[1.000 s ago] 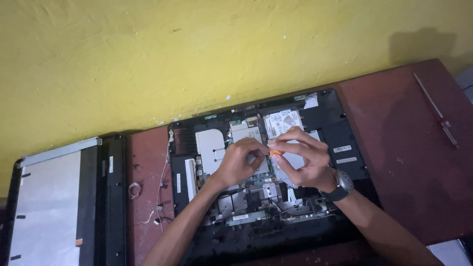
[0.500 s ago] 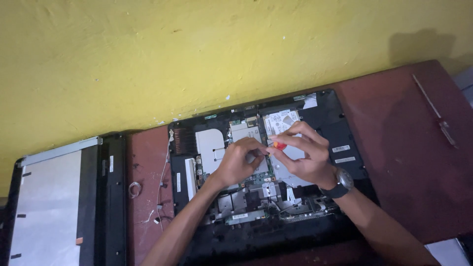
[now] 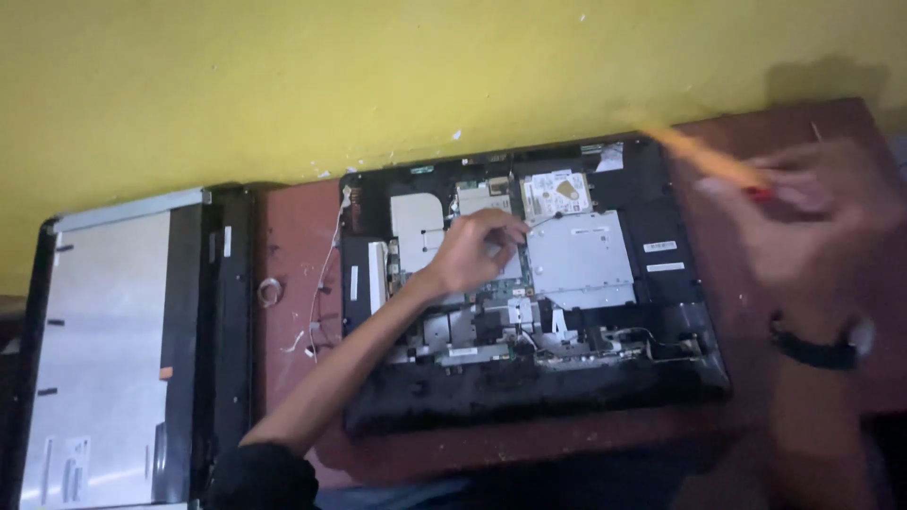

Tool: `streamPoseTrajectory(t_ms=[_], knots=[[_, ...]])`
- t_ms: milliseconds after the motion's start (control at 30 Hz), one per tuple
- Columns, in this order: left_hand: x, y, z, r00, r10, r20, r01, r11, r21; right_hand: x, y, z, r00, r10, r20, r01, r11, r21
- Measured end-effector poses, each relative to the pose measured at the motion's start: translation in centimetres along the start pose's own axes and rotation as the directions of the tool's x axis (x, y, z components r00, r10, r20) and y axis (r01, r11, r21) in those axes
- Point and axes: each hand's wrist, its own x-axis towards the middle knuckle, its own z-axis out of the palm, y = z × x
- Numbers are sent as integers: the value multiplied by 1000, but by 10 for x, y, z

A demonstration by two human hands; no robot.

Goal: Disassembling an all-in-one computer by disconnecting internal ribbon cables and removing the LCD screen panel from the chassis.

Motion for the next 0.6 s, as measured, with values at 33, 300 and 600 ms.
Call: streamPoseTrajectory(t_ms=[33,300,600], knots=[[1,-1,-1,1000,-4,-4,4,1000,-3,-16,22,6,1000,-3,6,3,1000,1],[-17,28,-59,973,46,-228,-116,946,-303,-125,157,28,956,293,28,-288,951,-116],[-169,71,-151,811,-180,-557,242,969,40,-148,165,45,900,409,151,-397,912,-106]])
